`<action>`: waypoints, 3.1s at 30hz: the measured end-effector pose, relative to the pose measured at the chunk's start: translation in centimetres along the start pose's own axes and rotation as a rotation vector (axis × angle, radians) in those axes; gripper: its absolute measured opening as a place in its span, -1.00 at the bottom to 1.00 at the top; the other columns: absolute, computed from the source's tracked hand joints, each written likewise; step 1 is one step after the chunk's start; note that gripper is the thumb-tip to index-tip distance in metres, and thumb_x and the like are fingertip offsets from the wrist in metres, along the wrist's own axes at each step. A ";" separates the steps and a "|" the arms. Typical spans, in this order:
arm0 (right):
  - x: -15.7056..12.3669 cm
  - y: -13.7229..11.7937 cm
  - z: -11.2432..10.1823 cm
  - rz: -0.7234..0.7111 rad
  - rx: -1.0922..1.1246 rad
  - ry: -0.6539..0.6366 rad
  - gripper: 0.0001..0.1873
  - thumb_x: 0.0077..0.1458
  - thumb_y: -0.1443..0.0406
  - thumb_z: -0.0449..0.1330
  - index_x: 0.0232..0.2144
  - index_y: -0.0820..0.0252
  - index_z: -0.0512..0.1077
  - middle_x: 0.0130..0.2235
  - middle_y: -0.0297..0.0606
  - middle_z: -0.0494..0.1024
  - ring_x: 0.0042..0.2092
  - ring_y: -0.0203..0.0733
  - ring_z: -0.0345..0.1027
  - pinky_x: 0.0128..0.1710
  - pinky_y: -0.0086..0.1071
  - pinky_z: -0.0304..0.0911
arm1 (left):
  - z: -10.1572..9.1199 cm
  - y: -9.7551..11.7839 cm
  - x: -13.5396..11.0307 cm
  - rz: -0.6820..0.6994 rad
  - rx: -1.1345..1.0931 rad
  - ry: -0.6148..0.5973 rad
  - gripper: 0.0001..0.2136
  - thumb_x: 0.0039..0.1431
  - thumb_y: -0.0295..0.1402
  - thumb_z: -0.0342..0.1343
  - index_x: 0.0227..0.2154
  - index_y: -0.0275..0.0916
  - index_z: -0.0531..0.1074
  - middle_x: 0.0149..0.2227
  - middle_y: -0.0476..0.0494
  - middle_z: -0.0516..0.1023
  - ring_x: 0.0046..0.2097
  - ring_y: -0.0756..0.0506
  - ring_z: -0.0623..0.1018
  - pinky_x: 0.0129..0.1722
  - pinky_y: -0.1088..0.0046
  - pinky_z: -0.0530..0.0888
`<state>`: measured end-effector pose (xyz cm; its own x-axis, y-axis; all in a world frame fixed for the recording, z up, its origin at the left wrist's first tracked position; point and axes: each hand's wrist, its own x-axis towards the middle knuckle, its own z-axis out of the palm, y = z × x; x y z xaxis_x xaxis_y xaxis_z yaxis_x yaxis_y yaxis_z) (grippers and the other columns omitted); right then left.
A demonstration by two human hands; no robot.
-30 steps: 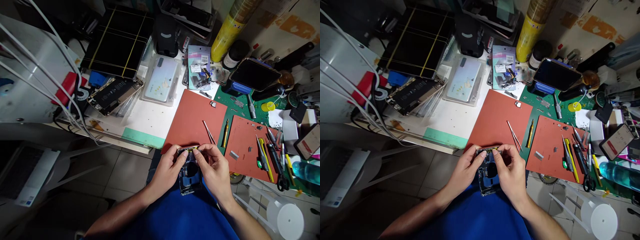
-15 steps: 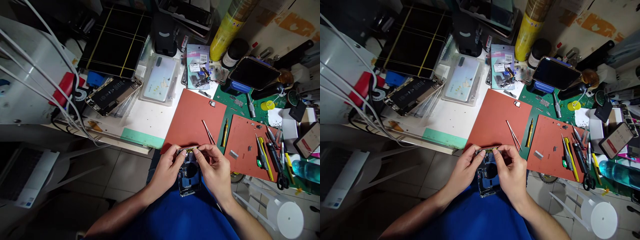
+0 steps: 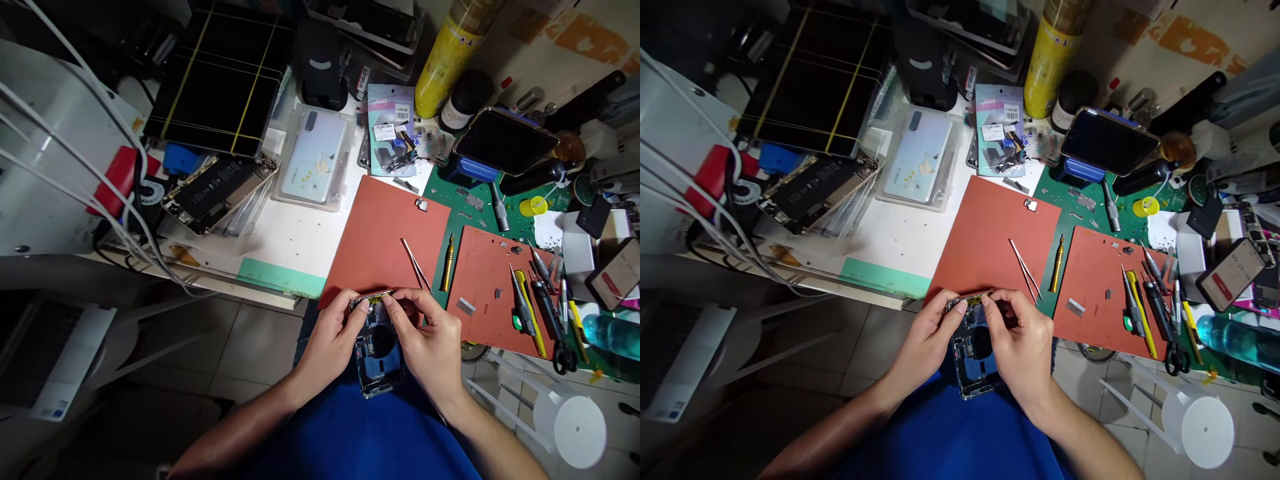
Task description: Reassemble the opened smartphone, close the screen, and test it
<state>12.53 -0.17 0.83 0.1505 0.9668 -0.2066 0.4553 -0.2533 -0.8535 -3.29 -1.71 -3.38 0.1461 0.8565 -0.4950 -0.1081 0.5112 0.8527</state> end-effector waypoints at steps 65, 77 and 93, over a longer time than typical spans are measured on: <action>0.0 -0.2 -1.0 0.128 0.128 -0.063 -0.80 0.30 0.12 0.30 -0.21 0.12 0.58 -0.40 -0.36 0.55 -0.46 -0.30 0.33 -0.52 -0.42 0.22 | 0.3 0.4 0.5 -0.148 -0.375 -0.109 -0.82 0.29 -0.25 0.34 -0.14 -0.19 0.54 -0.12 -0.08 0.66 -0.08 -0.07 0.60 -0.01 0.42 0.50; -2.6 2.2 0.1 -0.316 -0.355 -0.084 -0.21 0.26 0.12 0.37 0.40 0.11 0.15 0.22 0.04 0.49 0.12 0.18 0.45 0.08 0.09 0.49 | 0.5 1.1 1.7 -0.082 -0.341 0.010 -0.57 0.34 -0.24 0.26 0.22 -0.15 0.44 0.17 -0.22 0.61 0.12 -0.19 0.62 0.11 0.29 0.54; -1.5 3.5 3.4 -0.447 -0.725 0.205 -0.40 0.29 0.20 0.27 0.26 0.43 0.31 0.14 0.24 0.55 0.13 0.31 0.43 0.09 0.20 0.45 | -2.9 1.0 1.5 0.453 0.699 0.262 -0.78 0.45 -0.30 0.13 0.07 -0.09 0.57 -0.10 -0.06 0.70 -0.15 -0.04 0.70 -0.06 0.47 0.64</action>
<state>10.92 -2.38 -3.48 -0.0527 0.9731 0.2244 0.9446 0.1215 -0.3049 -6.03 0.30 -3.80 -0.0047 0.9994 -0.0328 0.5396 0.0302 0.8414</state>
